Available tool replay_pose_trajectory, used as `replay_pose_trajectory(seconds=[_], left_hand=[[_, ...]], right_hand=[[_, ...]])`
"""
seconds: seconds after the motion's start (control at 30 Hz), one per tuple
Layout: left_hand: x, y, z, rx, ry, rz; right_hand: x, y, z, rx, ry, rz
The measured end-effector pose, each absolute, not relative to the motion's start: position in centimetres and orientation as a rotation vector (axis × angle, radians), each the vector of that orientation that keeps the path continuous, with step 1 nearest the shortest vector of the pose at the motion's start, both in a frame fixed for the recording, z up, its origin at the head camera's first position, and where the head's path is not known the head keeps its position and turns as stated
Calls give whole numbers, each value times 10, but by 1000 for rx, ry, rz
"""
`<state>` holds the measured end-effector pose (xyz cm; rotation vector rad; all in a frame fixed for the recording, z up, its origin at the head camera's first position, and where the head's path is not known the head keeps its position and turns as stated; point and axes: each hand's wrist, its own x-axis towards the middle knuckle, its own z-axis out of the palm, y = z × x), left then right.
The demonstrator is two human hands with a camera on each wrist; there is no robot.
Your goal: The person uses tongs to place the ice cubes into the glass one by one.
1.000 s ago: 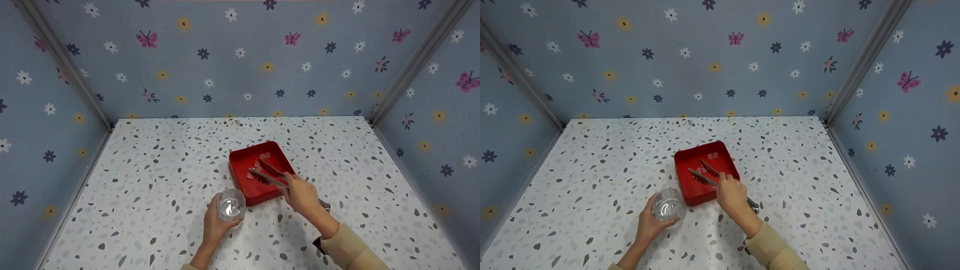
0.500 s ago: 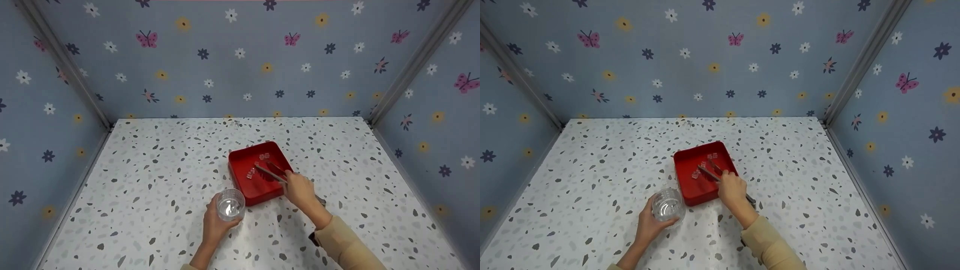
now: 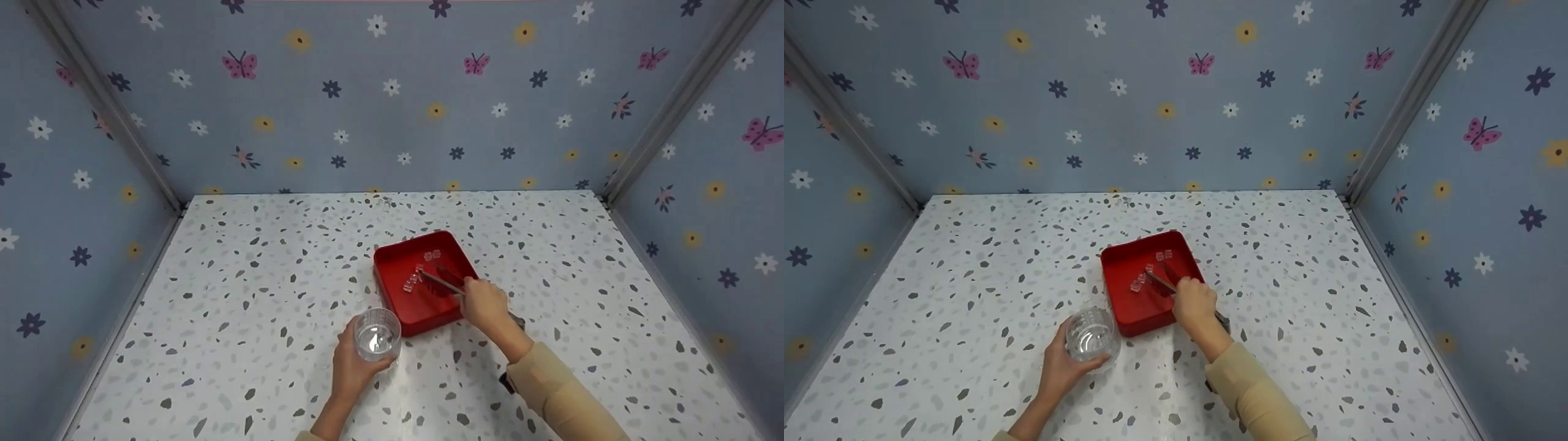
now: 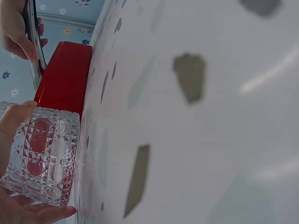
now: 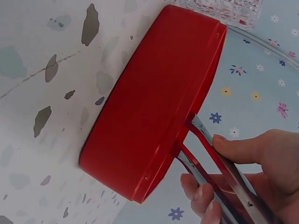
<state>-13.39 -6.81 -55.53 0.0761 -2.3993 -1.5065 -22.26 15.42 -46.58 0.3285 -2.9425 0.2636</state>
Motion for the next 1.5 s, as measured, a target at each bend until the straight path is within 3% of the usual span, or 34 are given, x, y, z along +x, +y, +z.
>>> replay_pose_trajectory(seconds=[1.5], left_hand=[[-134,-68,-556,80,-2393,-1505]], right_hand=[[-246,133,-481,184,-3016,259]])
